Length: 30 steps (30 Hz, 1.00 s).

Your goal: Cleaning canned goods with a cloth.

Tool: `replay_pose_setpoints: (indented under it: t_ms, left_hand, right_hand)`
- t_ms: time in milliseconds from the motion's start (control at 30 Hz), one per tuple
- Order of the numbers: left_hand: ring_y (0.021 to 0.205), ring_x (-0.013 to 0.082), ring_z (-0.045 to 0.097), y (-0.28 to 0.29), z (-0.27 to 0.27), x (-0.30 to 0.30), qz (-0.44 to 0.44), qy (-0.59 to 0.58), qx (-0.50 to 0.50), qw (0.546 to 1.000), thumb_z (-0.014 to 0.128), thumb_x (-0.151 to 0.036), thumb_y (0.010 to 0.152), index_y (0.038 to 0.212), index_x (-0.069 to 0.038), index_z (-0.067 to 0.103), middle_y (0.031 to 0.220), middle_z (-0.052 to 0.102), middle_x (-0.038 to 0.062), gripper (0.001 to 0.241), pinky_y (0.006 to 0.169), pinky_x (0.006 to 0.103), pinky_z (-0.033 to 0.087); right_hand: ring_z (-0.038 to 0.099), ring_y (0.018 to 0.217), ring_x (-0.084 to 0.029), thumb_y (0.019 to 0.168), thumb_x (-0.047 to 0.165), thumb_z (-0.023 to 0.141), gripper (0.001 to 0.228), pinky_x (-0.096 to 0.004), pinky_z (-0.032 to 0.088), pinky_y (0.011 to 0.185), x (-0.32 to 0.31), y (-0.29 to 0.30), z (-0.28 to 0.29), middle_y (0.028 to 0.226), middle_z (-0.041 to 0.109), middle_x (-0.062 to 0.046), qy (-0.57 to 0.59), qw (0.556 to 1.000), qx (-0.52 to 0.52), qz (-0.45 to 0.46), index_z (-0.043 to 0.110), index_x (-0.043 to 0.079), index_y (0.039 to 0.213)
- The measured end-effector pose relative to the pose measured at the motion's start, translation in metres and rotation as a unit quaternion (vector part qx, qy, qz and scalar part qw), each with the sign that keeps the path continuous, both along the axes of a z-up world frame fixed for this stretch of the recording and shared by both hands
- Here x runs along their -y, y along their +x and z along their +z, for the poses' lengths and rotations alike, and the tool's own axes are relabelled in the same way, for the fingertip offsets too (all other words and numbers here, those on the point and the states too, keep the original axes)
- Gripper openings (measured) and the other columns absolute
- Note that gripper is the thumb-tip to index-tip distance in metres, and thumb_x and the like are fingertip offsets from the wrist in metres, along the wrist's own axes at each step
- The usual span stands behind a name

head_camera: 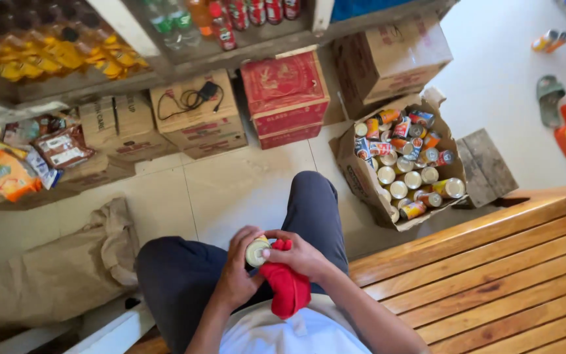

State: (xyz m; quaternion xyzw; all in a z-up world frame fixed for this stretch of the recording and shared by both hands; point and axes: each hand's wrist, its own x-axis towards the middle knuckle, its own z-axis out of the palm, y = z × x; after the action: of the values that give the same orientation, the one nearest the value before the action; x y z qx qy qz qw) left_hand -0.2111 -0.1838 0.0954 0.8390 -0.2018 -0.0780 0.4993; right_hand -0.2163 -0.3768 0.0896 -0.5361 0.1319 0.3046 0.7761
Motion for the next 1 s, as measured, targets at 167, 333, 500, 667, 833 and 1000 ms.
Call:
replay_pose_setpoints:
  t_ms: [167, 333, 500, 667, 833, 1000]
  left_hand:
    - [0.121, 0.0293, 0.064, -0.012, -0.036, -0.022, 0.046, -0.068, -0.079, 0.994, 0.077, -0.001, 0.076, 0.144, -0.006, 0.044, 0.137, 0.062, 0.013, 0.076, 0.102, 0.0374, 0.051]
    - [0.127, 0.0405, 0.059, -0.013, -0.067, -0.032, 0.202, -0.319, -0.215, 0.901, 0.073, -0.01, 0.091, 0.153, -0.005, 0.033, 0.137, 0.059, 0.025, 0.074, 0.105, 0.0515, 0.05]
    - [0.108, 0.0199, 0.06, -0.016, -0.035, -0.017, 0.311, -0.549, -0.33, 0.702, 0.063, -0.014, 0.102, 0.138, 0.002, 0.057, 0.122, 0.062, 0.016, 0.04, 0.102, 0.0417, 0.052]
    - [0.092, 0.0166, 0.068, 0.008, -0.029, -0.016, 0.235, -0.559, -0.284, 0.743, 0.054, -0.047, 0.106, 0.14, -0.011, 0.055, 0.114, 0.064, 0.011, 0.05, 0.079, 0.0312, 0.058]
    - [0.103, 0.0182, 0.06, 0.009, -0.058, -0.032, 0.275, -0.454, -0.207, 0.822, 0.04, -0.052, 0.111, 0.147, -0.009, 0.048, 0.122, 0.061, 0.014, 0.056, 0.098, 0.0304, 0.047]
    - [0.101, 0.0288, 0.059, -0.021, -0.107, -0.017, 0.304, -0.371, -0.277, 0.832, 0.043, -0.055, 0.11, 0.137, -0.006, 0.061, 0.117, 0.066, 0.02, 0.059, 0.094, 0.039, 0.047]
  right_hand:
    - [0.063, 0.091, -0.016, 0.094, 0.018, 0.068, 0.046, -0.028, 0.054, 0.083, -0.011, 0.004, -0.004, 0.11, 0.072, -0.013, -0.009, 0.999, -0.039, 0.029, 0.064, -0.005, 0.133]
    - [0.066, 0.108, -0.029, 0.084, 0.026, 0.083, 0.057, -0.045, 0.054, 0.098, -0.021, 0.016, 0.024, 0.124, 0.068, -0.02, -0.068, 0.995, -0.001, -0.074, 0.069, 0.011, 0.137]
    - [0.058, 0.077, -0.011, 0.098, 0.021, 0.071, 0.014, -0.025, 0.048, 0.077, -0.037, 0.042, 0.062, 0.078, 0.058, 0.0, -0.104, 0.942, 0.22, -0.23, 0.069, 0.008, 0.102]
    - [0.062, 0.098, -0.027, 0.098, 0.04, 0.071, 0.04, -0.04, 0.05, 0.088, -0.075, 0.03, 0.045, 0.104, 0.067, -0.015, -0.269, 0.861, 0.422, -0.088, 0.067, 0.008, 0.121]
    - [0.059, 0.12, -0.046, 0.084, 0.047, 0.083, 0.075, -0.055, 0.054, 0.093, -0.095, -0.002, 0.028, 0.135, 0.049, -0.018, -0.406, 0.78, 0.474, 0.05, 0.053, 0.008, 0.142]
    - [0.058, 0.105, -0.068, 0.099, 0.022, 0.068, 0.064, -0.075, 0.047, 0.087, -0.094, 0.003, 0.012, 0.117, 0.058, -0.04, -0.42, 0.837, 0.344, 0.069, 0.033, 0.007, 0.15]
